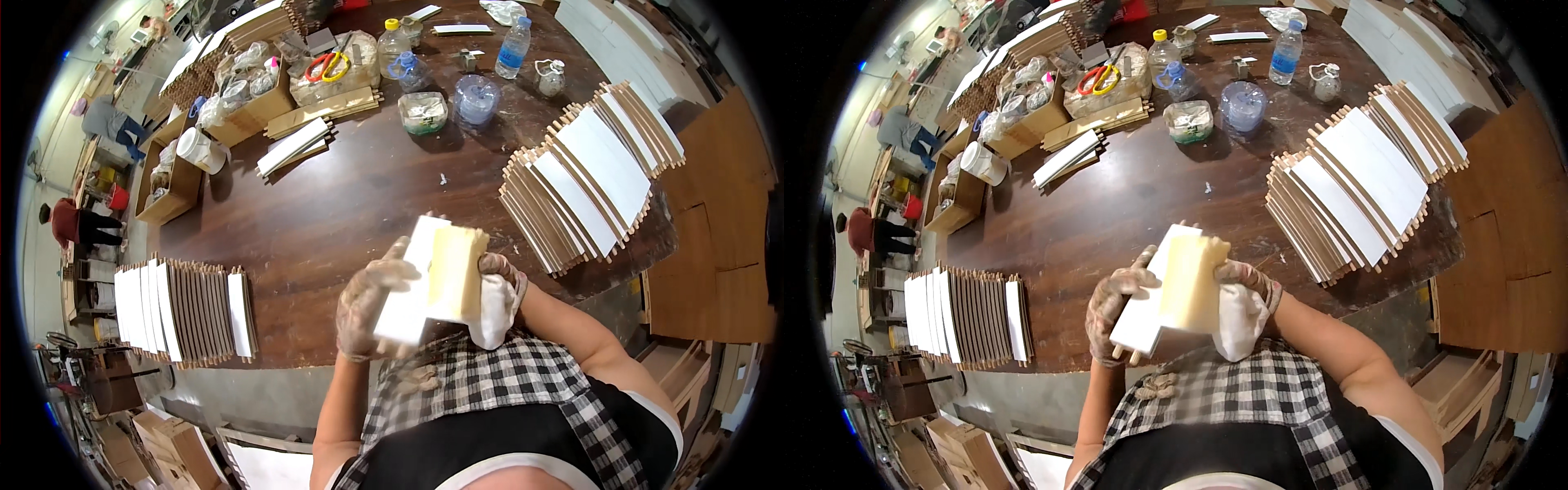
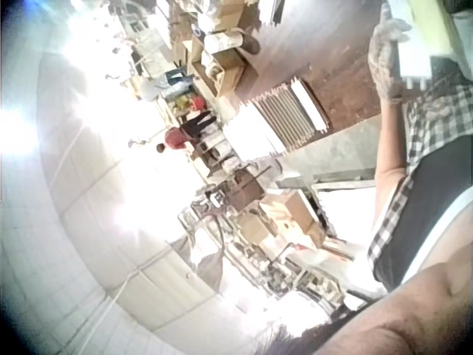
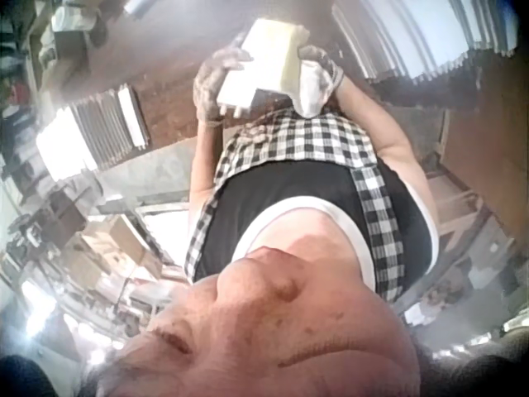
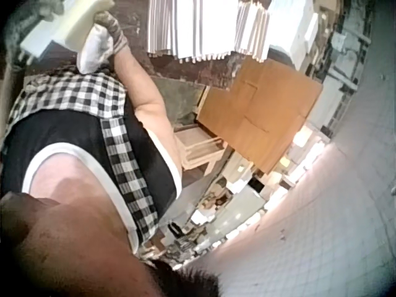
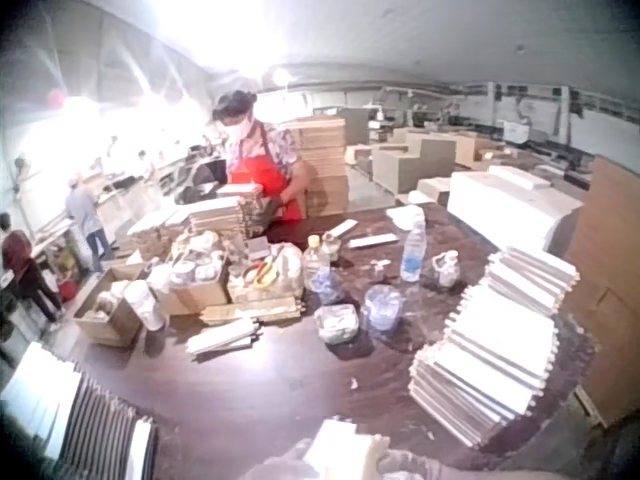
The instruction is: The person applies adhesive from a small container onto the edges of wooden slats and panels using a brush and a sponge by hand.
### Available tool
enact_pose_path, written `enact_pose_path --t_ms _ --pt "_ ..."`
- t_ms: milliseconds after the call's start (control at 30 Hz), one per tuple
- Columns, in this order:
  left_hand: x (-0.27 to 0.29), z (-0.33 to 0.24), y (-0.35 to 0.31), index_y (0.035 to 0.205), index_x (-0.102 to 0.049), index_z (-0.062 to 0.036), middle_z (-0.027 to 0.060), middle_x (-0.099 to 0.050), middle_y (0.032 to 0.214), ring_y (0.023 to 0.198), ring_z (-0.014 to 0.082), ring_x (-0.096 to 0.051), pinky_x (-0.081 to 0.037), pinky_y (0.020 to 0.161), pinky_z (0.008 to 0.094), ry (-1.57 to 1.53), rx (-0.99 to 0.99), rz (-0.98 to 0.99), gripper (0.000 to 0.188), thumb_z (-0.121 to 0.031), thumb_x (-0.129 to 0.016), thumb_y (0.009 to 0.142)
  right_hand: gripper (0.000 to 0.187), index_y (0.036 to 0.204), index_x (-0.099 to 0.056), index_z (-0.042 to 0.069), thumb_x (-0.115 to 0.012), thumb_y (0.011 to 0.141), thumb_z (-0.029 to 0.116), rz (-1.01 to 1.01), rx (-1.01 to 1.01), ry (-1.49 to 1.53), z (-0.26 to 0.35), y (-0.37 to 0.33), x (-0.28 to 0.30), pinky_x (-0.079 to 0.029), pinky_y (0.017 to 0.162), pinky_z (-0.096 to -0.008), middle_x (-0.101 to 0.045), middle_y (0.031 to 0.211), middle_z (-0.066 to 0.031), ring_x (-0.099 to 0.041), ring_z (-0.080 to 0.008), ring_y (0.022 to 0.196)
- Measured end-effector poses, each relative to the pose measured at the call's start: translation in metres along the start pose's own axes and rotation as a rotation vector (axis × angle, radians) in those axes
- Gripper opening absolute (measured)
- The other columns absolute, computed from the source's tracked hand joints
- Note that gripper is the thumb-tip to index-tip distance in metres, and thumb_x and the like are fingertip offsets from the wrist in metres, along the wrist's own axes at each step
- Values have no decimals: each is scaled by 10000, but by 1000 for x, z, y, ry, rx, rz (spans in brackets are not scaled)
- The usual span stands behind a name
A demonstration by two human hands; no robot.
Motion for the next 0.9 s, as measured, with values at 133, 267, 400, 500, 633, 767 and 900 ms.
enact_pose_path --t_ms 133,267,400,500,633,767,900 --pt "13 16 -8 1369 -388 -50 156 -569 1235 1128 209 -560 -542 846 296 -54 156 -315 623 23 -628 799 678 1342 -461 30 -732 780 295 52 78 -272 15 21 -35 -448 1012 -388 -510 1339 -132 -508 -208 1213" --pt "10 31 -2 1431 -308 -37 100 -584 1192 1026 177 -590 -500 889 285 -99 418 -277 694 -23 -601 802 841 1344 -463 37 -832 649 336 -169 -14 -529 14 9 38 -427 1025 -379 -534 1311 -108 -504 -219 1218" --pt "15 62 -22 1339 -415 24 132 -590 1149 1053 197 -582 -480 905 297 -249 663 -158 560 -252 -572 878 758 1314 -486 32 -820 673 261 -320 -106 -359 19 3 -5 -457 989 -356 -572 1253 -106 -535 -213 1175" --pt "22 56 -19 1246 -489 10 84 -632 941 742 129 -628 -542 607 246 -454 556 -375 384 -219 -489 937 668 1271 -483 -13 -783 701 164 -433 2 -271 39 -7 -25 -527 914 -391 -617 1159 -173 -624 -270 1056" --pt "49 45 -11 1210 -512 0 41 -605 851 676 107 -597 -503 551 235 -102 374 -495 334 -203 -482 946 545 1199 -553 16 -784 740 198 -467 290 -917 68 -20 -39 -549 867 -338 -664 1055 -91 -659 -188 933" --pt "51 33 -5 1312 -454 23 83 -615 1033 838 113 -586 -494 719 254 173 307 -451 434 -179 -484 930 597 1184 -560 -10 -794 710 267 -147 448 -1432 48 2 -84 -549 813 -301 -656 1044 -84 -660 -181 892" --pt "48 22 -5 1369 -407 34 148 -569 1216 1031 186 -561 -454 898 305 278 296 -474 500 -141 -494 909 629 1136 -579 -9 -798 666 347 -315 408 -1550 61 12 -90 -556 813 -307 -667 1026 -117 -665 -191 921"
Point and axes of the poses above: each hand's wrist, its own y-axis towards the middle knuckle, its own x-axis out of the back of the hand, z = x × y, the point moved 8 cm from there along y, towards the middle knuckle
